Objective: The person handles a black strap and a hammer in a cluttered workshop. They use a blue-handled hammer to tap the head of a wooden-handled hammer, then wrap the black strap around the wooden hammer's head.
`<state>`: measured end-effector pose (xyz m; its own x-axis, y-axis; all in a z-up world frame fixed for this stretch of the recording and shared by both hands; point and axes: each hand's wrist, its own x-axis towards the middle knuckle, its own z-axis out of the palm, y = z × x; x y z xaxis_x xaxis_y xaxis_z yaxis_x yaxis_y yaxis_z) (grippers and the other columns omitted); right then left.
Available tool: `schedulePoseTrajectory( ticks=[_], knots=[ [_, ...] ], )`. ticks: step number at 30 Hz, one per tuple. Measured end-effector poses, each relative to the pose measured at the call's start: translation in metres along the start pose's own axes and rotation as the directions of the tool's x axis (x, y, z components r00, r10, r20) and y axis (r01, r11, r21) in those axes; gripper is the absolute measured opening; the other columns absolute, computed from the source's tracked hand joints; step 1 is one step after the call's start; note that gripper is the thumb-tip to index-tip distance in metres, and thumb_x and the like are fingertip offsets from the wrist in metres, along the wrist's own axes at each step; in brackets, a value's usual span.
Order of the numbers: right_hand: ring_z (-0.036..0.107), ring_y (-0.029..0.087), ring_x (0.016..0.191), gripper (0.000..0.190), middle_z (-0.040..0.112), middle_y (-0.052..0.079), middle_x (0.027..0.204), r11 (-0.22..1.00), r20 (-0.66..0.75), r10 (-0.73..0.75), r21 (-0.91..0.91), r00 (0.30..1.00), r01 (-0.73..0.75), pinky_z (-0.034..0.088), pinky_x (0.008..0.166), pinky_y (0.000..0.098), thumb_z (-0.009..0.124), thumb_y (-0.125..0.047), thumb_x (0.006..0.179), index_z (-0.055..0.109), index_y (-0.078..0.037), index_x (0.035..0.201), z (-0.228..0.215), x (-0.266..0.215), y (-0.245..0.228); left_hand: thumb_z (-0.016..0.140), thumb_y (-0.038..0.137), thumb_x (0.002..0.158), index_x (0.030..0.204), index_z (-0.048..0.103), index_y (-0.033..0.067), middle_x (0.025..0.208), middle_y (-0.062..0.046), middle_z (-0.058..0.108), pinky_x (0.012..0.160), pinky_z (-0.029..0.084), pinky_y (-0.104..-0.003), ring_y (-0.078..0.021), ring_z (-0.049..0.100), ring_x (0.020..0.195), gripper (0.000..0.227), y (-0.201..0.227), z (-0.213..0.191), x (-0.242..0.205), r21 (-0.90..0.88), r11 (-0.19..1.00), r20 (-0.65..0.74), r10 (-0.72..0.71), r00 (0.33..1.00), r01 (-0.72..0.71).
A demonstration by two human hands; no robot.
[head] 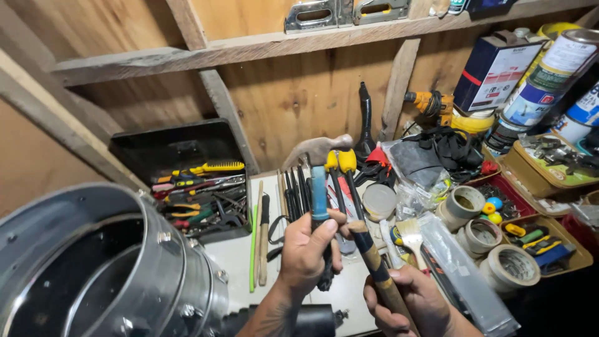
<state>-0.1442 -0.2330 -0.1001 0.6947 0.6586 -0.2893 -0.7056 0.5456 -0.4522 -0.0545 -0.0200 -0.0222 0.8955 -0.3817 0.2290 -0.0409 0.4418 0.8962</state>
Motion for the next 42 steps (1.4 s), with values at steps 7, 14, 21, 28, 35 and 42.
schedulePoseTrajectory(
  ticks=[7,14,21,28,35,42],
  knots=[
    [0.056,0.014,0.065,0.033,0.069,0.007,0.078,0.455,-0.262,-0.709,-0.880,0.655,0.140,0.045,0.059,0.0286,0.065,-0.023,0.093,0.079,-0.003,0.115,-0.024,-0.028,-0.010,0.066,0.015,0.089,0.101,0.068,0.0049,0.070,-0.008,0.069,0.036,0.043,-0.030,-0.0184,0.059,0.036,0.016,-0.037,0.030,-0.040,0.296,0.923,-0.377,-0.124,0.918,0.246],
    [0.068,0.016,0.080,0.038,0.077,0.007,0.091,0.395,-0.399,-0.675,-0.906,0.621,-0.153,0.051,0.078,0.0295,0.079,-0.025,0.078,0.071,-0.016,0.114,-0.026,-0.064,-0.006,0.063,0.038,0.080,0.105,0.076,0.0255,0.091,-0.003,0.080,0.085,0.054,-0.034,-0.0240,0.075,0.092,0.031,-0.112,0.041,-0.132,0.658,0.450,-0.534,-0.286,0.796,0.604],
    [0.069,0.016,0.096,0.059,0.079,0.003,0.106,0.198,-0.352,-0.661,-0.934,0.663,-0.299,0.050,0.092,0.0299,0.088,-0.031,0.071,0.071,-0.018,0.126,-0.038,-0.047,-0.007,0.060,0.028,0.078,0.094,0.067,0.0083,0.097,-0.018,0.072,0.082,0.052,-0.050,-0.0438,0.067,0.091,0.026,-0.132,0.061,-0.203,0.922,0.309,-0.183,-0.181,0.966,0.232],
    [0.072,0.009,0.102,0.056,0.084,-0.006,0.110,-0.295,-0.421,-0.263,-0.821,0.868,-0.488,0.049,0.094,0.0236,0.094,-0.045,0.067,0.079,-0.043,0.121,-0.022,-0.028,-0.008,0.057,0.036,0.071,0.093,0.074,0.0093,0.078,-0.019,0.072,0.070,0.054,-0.050,-0.0431,0.069,0.077,0.038,-0.092,0.078,-0.223,0.943,0.226,-0.183,-0.259,0.948,0.243],
    [0.070,0.023,0.081,0.060,0.085,0.016,0.090,0.224,-0.291,0.321,-0.902,0.901,-0.370,0.053,0.075,0.0337,0.106,0.005,0.059,0.087,0.008,0.116,-0.057,0.002,0.011,0.064,0.029,0.067,0.098,0.076,0.0179,0.071,0.001,0.068,0.067,0.051,-0.030,-0.0164,0.063,0.067,0.035,-0.041,0.066,-0.257,0.813,0.435,-0.242,-0.349,0.905,0.386],
    [0.070,0.007,0.072,0.015,0.086,-0.001,0.071,-0.186,-0.210,0.115,-0.965,0.971,-0.186,0.053,0.071,0.0219,0.095,-0.016,0.070,0.091,-0.010,0.083,-0.017,0.016,0.039,0.076,0.025,0.075,0.112,0.077,0.0149,0.100,0.003,0.077,0.084,0.052,-0.022,-0.0060,0.068,0.091,0.039,-0.067,0.008,-0.287,0.574,0.555,-0.390,-0.462,0.797,0.603]
  ],
)
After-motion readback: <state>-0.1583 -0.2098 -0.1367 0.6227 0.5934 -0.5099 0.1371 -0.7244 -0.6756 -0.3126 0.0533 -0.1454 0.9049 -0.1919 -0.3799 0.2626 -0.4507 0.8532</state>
